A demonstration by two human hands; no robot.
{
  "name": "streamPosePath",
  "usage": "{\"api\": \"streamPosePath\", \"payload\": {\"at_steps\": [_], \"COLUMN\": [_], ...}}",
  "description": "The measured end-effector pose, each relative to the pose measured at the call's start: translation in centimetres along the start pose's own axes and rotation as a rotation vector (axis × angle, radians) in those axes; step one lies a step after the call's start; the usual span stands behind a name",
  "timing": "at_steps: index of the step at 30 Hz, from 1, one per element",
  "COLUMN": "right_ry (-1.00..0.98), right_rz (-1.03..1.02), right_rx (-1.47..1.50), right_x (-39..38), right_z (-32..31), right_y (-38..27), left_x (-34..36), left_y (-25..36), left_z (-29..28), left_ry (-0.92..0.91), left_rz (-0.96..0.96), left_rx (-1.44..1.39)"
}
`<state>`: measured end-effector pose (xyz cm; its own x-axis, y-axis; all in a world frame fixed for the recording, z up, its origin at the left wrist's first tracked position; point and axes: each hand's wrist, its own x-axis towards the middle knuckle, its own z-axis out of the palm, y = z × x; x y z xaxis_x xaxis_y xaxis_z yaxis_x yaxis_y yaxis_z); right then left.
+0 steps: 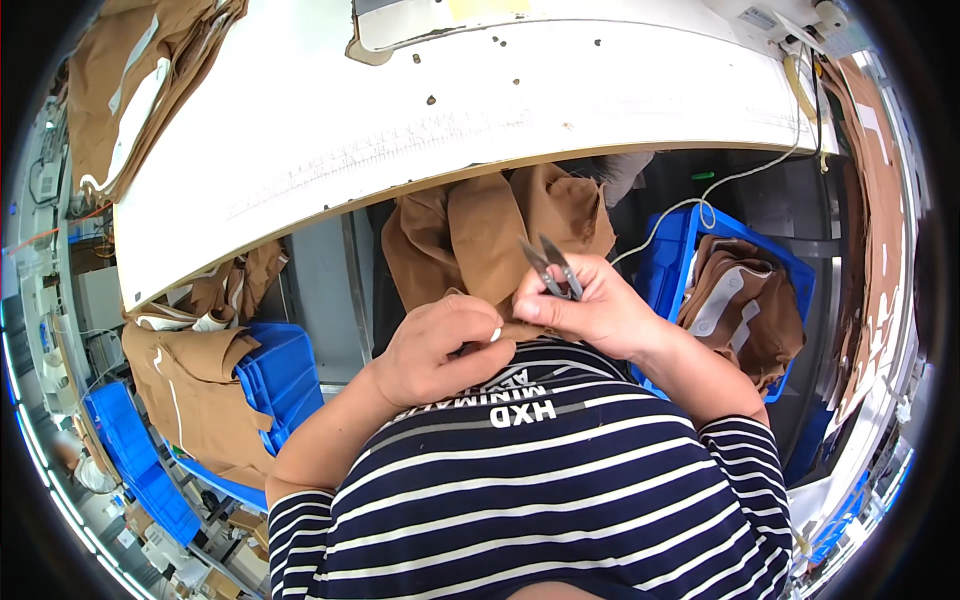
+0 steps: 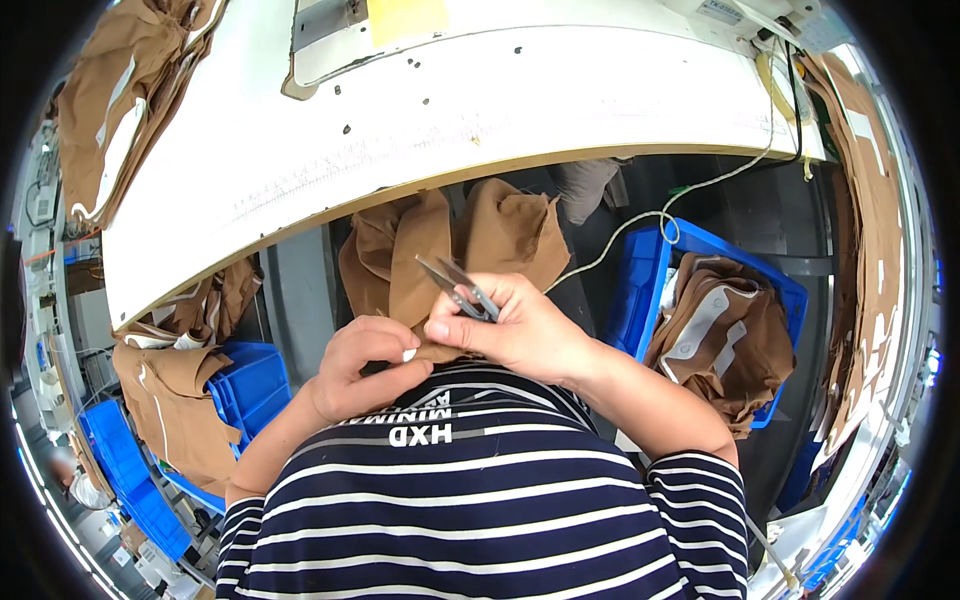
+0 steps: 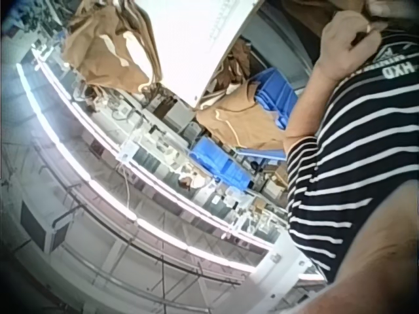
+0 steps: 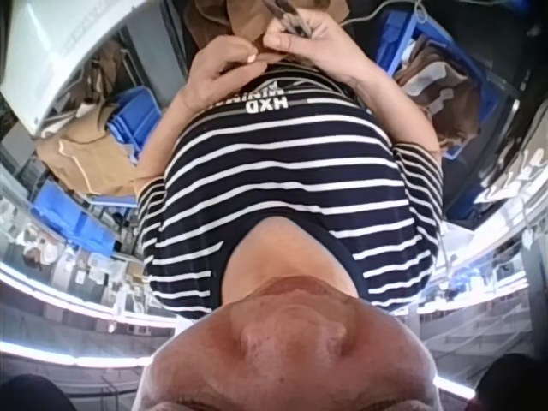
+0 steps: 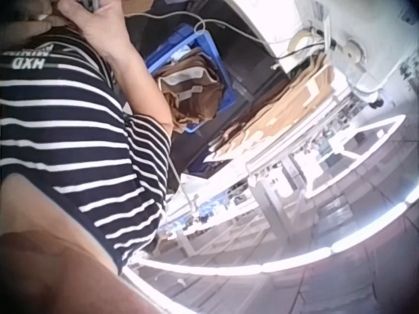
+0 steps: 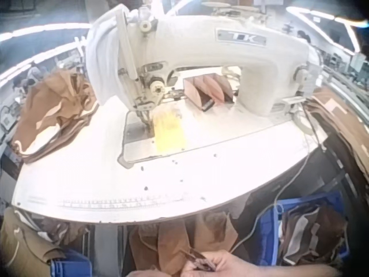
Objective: The person turns a fabric piece, trims loose threads along its seams using thread snips, and unfolds and positions the fabric piece on the work table.
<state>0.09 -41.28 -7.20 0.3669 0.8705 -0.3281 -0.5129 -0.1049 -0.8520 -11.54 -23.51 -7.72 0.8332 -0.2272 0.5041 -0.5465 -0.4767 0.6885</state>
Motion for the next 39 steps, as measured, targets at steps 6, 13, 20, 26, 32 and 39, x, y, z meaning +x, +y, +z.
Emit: {"api": "streamPosePath", "payload": {"at_steps": [6,13,20,26,32,39], "right_ry": [-0.112,0.106,0.142,-0.027,-0.144,-0.019], "right_rz": [0.087,-0.305,-0.366,-0.224,-0.009,-0.078], "right_rx": [0.438,-0.785,-0.964,-0.834,-0.452,-0.077], "right_x": [-0.4,0.8,0.8,0.5,0.7,-0.3], "right_z": [-0.4,-1.1,-2.8,-1.8,-2.4,-1.0], "right_y": [-0.2,0.6,1.3,-1.4,-1.2,0.7], "left_x": [-0.3,0.4,0.6,-0.3,1.3,1.8], "left_y": [-0.1,-0.7,-0.7,-1.1,0.1,0.1], "left_z": [0.2,1.0,0.4,-0.2,0.4,-0.2], "left_ry": [0.043,0.037,0.136,0.076,0.068,-0.122], "left_rz": [-0.066,-0.042,-0.003,0.011,-0.273,-0.479], "left_rx": [0.013,0.045,0.090,0.142,0.012,-0.166]}}
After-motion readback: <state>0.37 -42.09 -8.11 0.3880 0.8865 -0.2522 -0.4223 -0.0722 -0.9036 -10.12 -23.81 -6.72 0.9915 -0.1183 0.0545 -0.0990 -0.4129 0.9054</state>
